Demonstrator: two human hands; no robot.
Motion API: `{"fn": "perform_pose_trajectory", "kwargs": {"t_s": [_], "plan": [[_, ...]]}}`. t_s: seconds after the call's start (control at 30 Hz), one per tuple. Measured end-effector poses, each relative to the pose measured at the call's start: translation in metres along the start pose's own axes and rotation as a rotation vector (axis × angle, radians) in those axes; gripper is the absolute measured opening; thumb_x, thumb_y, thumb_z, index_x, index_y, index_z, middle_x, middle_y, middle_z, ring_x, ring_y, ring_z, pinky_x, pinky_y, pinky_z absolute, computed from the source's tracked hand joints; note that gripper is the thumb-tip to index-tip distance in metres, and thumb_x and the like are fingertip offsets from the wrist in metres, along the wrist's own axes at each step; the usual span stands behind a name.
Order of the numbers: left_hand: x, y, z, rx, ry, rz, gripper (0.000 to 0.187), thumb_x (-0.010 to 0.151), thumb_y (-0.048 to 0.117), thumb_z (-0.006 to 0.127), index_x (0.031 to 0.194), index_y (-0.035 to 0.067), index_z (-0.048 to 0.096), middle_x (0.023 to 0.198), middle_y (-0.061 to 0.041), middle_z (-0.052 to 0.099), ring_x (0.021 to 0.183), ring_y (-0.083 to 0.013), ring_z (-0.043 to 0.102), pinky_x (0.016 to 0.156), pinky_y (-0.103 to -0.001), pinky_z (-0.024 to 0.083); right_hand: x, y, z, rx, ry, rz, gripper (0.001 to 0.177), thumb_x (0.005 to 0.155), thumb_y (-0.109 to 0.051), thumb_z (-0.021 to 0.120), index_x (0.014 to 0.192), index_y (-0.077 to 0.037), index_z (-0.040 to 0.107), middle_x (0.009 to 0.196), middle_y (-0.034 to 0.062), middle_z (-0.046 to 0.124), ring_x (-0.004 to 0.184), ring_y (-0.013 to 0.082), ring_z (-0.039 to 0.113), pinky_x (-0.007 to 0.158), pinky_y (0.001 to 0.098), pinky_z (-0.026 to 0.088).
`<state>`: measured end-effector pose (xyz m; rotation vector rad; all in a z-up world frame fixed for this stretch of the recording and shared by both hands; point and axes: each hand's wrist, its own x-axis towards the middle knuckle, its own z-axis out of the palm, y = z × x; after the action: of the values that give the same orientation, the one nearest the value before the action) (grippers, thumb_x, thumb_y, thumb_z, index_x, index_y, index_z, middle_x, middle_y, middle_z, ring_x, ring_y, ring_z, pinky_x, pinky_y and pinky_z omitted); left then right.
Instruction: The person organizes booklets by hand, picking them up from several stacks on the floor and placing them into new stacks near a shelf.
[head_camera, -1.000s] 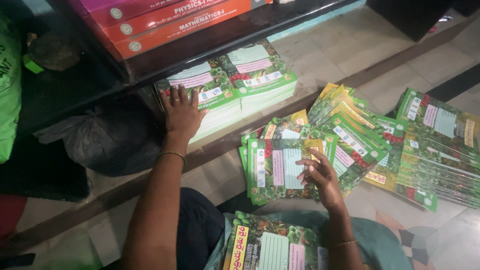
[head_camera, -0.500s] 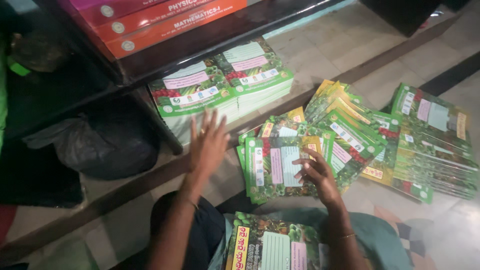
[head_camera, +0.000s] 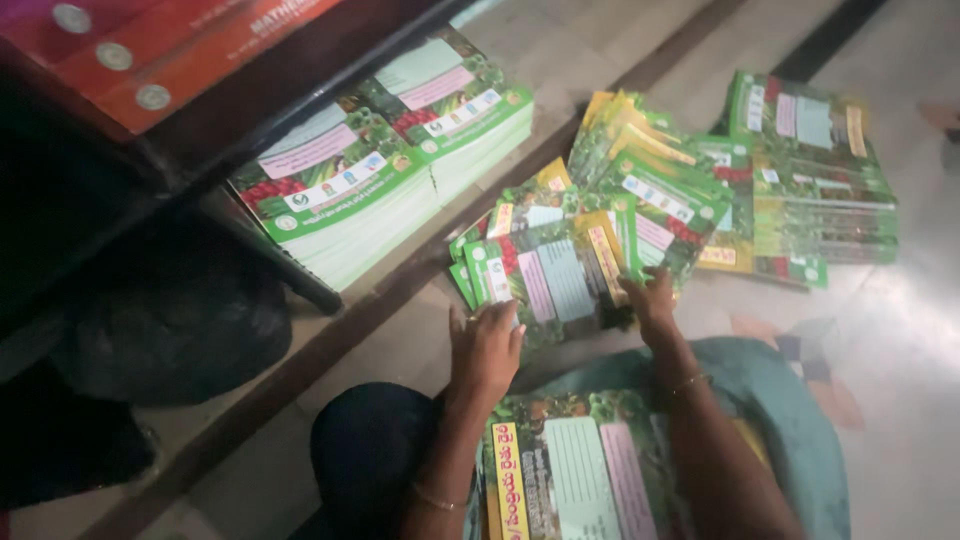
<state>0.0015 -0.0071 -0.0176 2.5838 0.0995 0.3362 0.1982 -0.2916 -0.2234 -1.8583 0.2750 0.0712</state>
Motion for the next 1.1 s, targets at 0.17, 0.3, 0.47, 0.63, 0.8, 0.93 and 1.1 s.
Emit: {"fn": "perform_pose_trajectory", "kwargs": {"t_s": [0.17, 0.3, 0.47, 0.63, 0.8, 0.93, 1.1], "plan": [[0.001, -0.014, 0.024, 0.104, -0.205, 0.035, 0.033, 0.094, 0.023, 0.066, 0.124, 0.01, 0.065, 0.105, -0.01, 0.072, 0.109, -0.0298, 0.065, 0.113, -0.069, 0.027, -0.005, 0.006, -0.011, -0.04, 0.009, 0.026, 0.055, 0.081, -0.023, 0.085, 0.118, 0.008, 0.059, 0.097, 0.0188, 0.068, 0.077, 0.0235, 0.066, 0.06, 0.0339, 0.053], [0.001, -0.021, 0.034, 0.142, -0.179, 0.056, 0.023, 0.092, 0.025, 0.068, 0.11, 0.011, 0.067, 0.101, -0.01, 0.073, 0.106, -0.0317, 0.066, 0.11, -0.069, 0.028, -0.014, 0.006, -0.022, 0.056, -0.141, 0.11, 0.036, 0.087, -0.019, 0.079, 0.107, 0.008, 0.065, 0.08, 0.02, 0.063, 0.056, 0.0259, 0.056, 0.042, 0.0332, 0.038], [-0.002, -0.026, 0.035, 0.147, -0.195, 0.043, 0.025, 0.092, 0.025, 0.068, 0.112, 0.009, 0.067, 0.1, -0.01, 0.073, 0.106, -0.0315, 0.066, 0.11, -0.069, 0.028, -0.029, -0.026, -0.018, 0.255, -0.118, 0.228, 0.031, 0.08, -0.015, 0.076, 0.1, 0.0, 0.057, 0.076, 0.0114, 0.067, 0.059, 0.0231, 0.065, 0.047, 0.0336, 0.05], [-0.001, -0.022, 0.035, 0.149, -0.192, 0.006, 0.026, 0.092, 0.025, 0.068, 0.113, 0.01, 0.068, 0.099, -0.012, 0.074, 0.104, -0.0332, 0.067, 0.11, -0.067, 0.03, -0.045, -0.042, -0.027, 0.426, -0.403, 0.132, 0.033, 0.098, -0.018, 0.075, 0.104, 0.012, 0.062, 0.077, 0.0144, 0.062, 0.062, 0.0243, 0.064, 0.056, 0.0367, 0.053], [-0.005, -0.022, 0.033, 0.281, -0.484, -0.248, 0.031, 0.098, 0.039, 0.063, 0.109, 0.011, 0.071, 0.103, -0.013, 0.074, 0.105, -0.0362, 0.068, 0.098, -0.06, 0.046, -0.066, -0.079, -0.017, 0.227, -0.409, 0.295, 0.036, 0.086, -0.01, 0.069, 0.118, -0.004, 0.053, 0.089, 0.0134, 0.073, 0.07, 0.0245, 0.072, 0.055, 0.0383, 0.06], [-0.013, -0.026, 0.01, 0.214, -0.588, -0.403, 0.028, 0.095, 0.039, 0.064, 0.112, 0.02, 0.073, 0.106, -0.013, 0.073, 0.105, -0.0379, 0.068, 0.088, -0.054, 0.053, -0.071, -0.093, -0.016, 0.108, -0.413, 0.281, 0.037, 0.088, -0.007, 0.073, 0.12, -0.001, 0.055, 0.093, 0.0211, 0.073, 0.071, 0.0286, 0.072, 0.054, 0.0374, 0.058], [-0.028, -0.027, -0.035, 0.228, -0.804, -0.336, 0.029, 0.087, 0.045, 0.073, 0.092, 0.017, 0.076, 0.102, -0.008, 0.076, 0.101, -0.0301, 0.072, 0.088, -0.047, 0.054, -0.061, -0.079, -0.012, 0.221, -0.411, 0.214, 0.041, 0.088, -0.005, 0.067, 0.125, -0.001, 0.049, 0.099, 0.02, 0.069, 0.071, 0.027, 0.073, 0.054, 0.0377, 0.064]]}}
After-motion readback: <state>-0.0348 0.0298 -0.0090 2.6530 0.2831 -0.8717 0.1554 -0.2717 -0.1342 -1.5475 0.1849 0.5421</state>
